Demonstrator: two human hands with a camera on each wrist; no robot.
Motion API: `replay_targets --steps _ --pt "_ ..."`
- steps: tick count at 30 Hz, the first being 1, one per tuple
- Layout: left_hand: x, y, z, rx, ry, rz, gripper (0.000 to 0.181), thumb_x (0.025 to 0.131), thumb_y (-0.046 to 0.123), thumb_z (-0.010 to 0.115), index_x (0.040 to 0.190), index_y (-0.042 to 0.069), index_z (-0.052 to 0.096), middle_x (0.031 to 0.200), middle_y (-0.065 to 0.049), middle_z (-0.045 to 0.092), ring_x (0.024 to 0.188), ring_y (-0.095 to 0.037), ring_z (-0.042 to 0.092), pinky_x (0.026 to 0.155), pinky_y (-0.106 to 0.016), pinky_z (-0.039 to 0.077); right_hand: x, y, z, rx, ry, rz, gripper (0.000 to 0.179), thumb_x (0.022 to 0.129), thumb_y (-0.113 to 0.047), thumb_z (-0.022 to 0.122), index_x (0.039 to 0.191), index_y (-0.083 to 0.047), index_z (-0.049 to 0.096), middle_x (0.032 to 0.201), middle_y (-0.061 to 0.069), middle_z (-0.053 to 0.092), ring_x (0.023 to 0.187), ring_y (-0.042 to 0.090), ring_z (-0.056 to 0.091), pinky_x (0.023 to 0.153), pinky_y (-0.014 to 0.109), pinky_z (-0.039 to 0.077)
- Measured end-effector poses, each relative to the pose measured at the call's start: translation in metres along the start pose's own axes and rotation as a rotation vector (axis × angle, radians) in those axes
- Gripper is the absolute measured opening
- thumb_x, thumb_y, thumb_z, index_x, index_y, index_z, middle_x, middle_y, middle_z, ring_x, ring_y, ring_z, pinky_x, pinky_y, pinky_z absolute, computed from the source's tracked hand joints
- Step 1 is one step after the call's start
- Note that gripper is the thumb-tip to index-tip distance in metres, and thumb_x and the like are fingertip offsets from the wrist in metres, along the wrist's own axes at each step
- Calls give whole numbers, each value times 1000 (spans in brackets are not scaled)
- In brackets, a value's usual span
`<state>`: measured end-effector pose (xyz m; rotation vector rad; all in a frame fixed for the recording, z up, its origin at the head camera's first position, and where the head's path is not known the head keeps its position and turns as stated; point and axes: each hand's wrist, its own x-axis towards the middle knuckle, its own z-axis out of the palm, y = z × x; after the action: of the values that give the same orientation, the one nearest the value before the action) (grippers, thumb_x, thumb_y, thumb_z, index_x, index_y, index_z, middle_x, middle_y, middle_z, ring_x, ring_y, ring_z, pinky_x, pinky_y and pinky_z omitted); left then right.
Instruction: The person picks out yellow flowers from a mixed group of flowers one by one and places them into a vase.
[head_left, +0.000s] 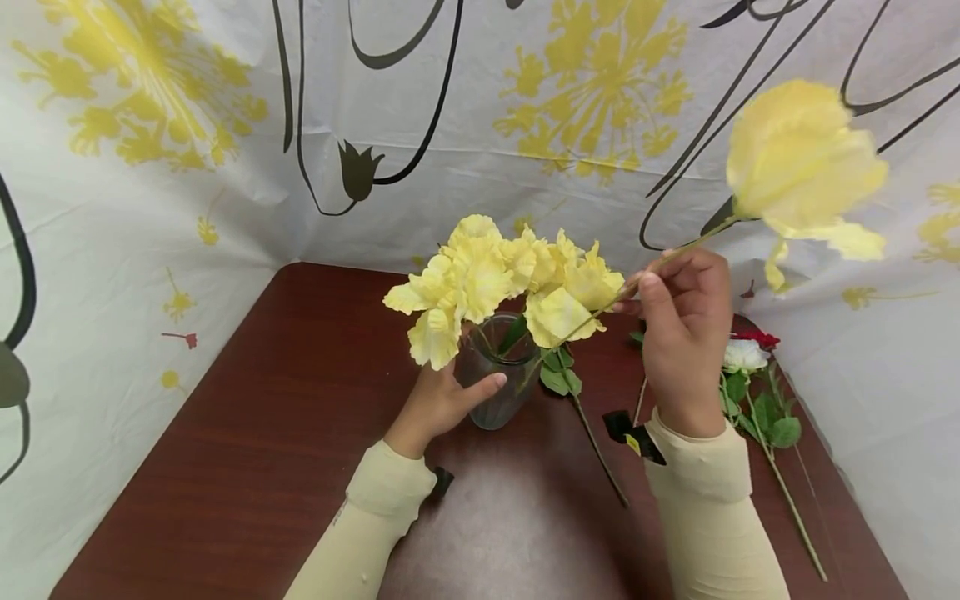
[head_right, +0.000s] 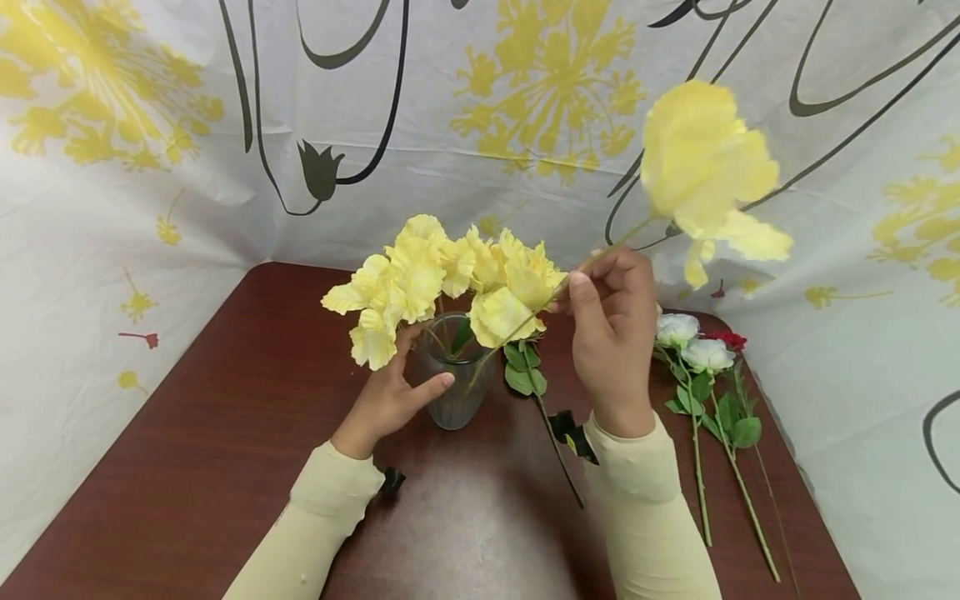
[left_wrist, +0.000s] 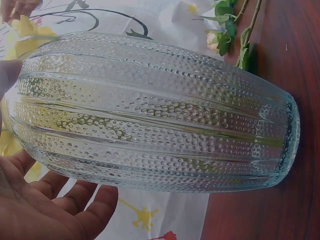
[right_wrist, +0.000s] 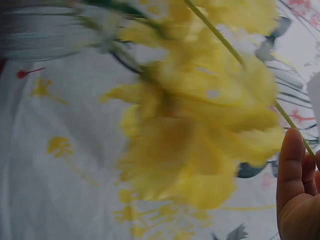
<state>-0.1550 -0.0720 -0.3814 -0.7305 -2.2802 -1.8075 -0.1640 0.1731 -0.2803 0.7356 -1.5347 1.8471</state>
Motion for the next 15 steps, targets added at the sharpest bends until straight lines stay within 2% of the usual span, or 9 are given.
replay_targets --steps 2,5,12,15 --pt "0 0 0 -2 -4 -3 96 88 15 73 161 20 10 163 2 15 147 -17 20 113 -54 24 -6 5 -2 -23 -1 15 14 98 8 50 110 13 45 91 21 55 77 30 60 65 33 54" --pt "1 0 0 -11 -10 -10 97 89 15 73 161 23 8 163 3 14 147 -17 21 113 -54 25 -11 6 -3 -4 43 13 15 97 10 51 110 14 45 88 23 55 75 30 61 64 33 54" --pt "1 -1 1 -14 -7 14 96 89 12 73 161 17 10 163 0 16 147 -18 22 113 -55 24 -3 -15 -1 171 282 -47 18 93 14 53 108 13 45 89 24 53 70 34 61 60 35 55" --pt "1 -2 1 -13 -8 20 95 89 12 73 161 16 10 163 -1 16 147 -18 21 113 -56 24 2 -22 1 225 357 -81 19 91 16 53 107 13 44 88 25 51 67 35 60 58 36 55"
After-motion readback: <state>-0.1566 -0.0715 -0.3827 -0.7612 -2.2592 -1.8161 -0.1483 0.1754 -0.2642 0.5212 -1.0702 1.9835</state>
